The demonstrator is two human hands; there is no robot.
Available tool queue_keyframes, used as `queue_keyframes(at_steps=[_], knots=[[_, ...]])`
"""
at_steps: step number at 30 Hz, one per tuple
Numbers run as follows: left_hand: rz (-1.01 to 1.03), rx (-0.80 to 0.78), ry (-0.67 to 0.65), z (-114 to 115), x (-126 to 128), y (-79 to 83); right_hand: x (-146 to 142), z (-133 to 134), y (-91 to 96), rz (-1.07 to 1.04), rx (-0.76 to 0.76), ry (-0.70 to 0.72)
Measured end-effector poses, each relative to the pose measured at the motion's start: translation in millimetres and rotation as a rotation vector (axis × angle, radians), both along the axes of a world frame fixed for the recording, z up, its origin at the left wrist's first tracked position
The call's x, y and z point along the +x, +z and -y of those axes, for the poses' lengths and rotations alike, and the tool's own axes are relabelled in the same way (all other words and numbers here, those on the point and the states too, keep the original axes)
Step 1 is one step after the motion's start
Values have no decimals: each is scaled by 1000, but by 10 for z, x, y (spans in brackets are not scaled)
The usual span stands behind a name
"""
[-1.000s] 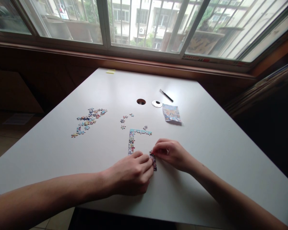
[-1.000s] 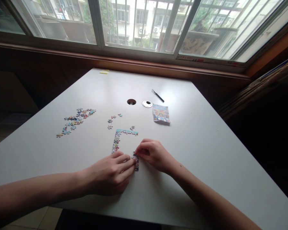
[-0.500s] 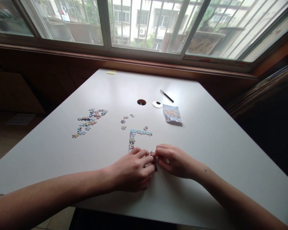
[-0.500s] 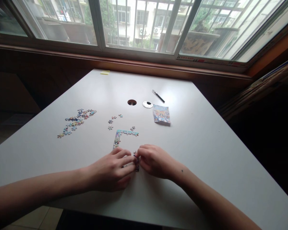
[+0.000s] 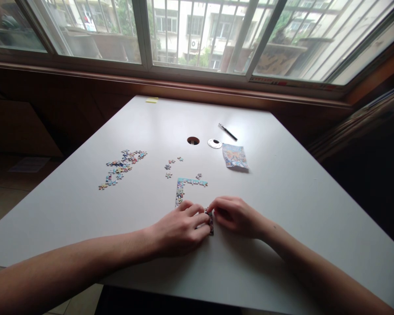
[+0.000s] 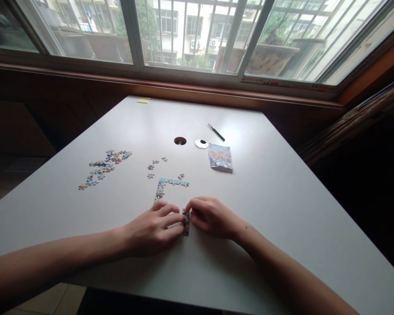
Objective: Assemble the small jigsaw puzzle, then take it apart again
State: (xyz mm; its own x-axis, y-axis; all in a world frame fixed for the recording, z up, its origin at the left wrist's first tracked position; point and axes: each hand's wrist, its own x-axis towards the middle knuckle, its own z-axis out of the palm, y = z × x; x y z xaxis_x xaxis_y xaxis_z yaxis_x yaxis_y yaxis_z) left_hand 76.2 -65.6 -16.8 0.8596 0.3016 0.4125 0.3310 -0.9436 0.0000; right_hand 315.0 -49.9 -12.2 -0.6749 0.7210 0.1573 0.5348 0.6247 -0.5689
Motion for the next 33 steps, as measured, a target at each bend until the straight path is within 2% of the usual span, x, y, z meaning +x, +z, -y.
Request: queue_keyframes(at_steps=[5,11,13,18,22,25,27,30,33], knots=[[-3,-10,-4,9,-2,12,24,-26,-27,-55,38,47],[-8,-30,7,0,9,-11,31,-26,-33,66,241,121],[-3,-37,1,-10,6,-17,23,-24,-31,60,257,119],[9,-121,-8,31,17,0,25,-58,-63,-121,77,4],[91,-236,11,8,15,61,80,-132,-97,-200,59,-203],[176,-265,134,-261,-128,100,130,-178,-112,-225,10,-350],[217,-238,311,-556,-313,93,151,-196,-117,-243,-38,-413],[292,-251,549,-992,-621,25,160,-204,-115,-264,-79,-434],[315,-313,622,-1225,-803,-73,155,-201,-107,-274,-95,-424]])
